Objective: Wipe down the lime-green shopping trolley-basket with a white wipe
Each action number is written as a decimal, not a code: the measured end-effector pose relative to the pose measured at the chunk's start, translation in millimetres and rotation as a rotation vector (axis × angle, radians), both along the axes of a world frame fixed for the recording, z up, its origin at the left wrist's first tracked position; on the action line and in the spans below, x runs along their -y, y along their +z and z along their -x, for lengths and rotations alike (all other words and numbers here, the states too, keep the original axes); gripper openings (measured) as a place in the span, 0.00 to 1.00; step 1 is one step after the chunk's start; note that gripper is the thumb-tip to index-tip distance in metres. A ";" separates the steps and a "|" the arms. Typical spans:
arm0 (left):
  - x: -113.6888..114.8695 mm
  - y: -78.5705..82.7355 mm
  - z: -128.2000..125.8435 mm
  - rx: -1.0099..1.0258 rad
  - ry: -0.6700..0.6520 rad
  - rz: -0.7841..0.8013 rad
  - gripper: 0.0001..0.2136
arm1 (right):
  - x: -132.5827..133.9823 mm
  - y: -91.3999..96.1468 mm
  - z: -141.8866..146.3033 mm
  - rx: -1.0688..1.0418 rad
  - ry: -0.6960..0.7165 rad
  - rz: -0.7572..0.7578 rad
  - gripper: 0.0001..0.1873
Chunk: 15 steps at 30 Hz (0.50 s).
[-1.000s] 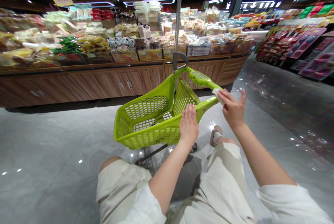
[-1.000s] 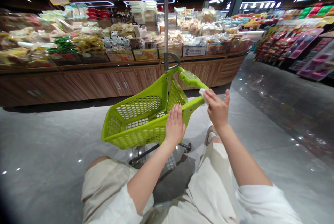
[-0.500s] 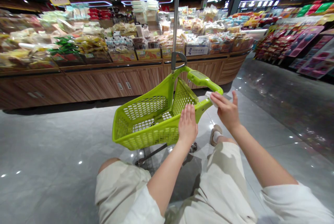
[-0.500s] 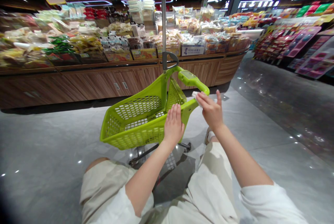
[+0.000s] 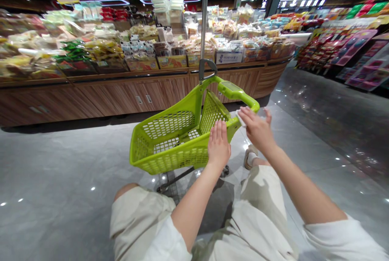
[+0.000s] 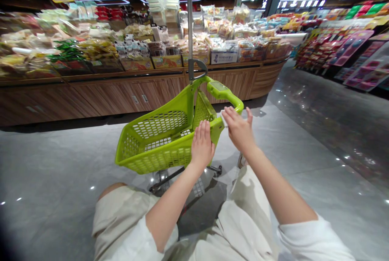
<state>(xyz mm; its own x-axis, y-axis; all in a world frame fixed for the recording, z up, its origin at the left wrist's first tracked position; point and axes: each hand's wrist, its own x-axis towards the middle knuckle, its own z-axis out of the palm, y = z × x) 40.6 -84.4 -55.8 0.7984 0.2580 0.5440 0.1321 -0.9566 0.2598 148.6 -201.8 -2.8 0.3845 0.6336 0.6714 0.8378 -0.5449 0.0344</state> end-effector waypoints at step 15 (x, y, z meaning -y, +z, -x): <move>-0.7 2.1 2.3 -0.005 -0.004 -0.009 0.41 | 10.7 -2.3 -8.9 0.032 -0.070 -0.097 0.31</move>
<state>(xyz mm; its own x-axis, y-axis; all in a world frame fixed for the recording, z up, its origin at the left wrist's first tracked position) 38.3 -83.7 -53.6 0.8021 0.2502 0.5422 0.1299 -0.9593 0.2505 157.6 -212.5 -5.1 0.4025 0.5377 0.7408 0.7971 -0.6038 0.0052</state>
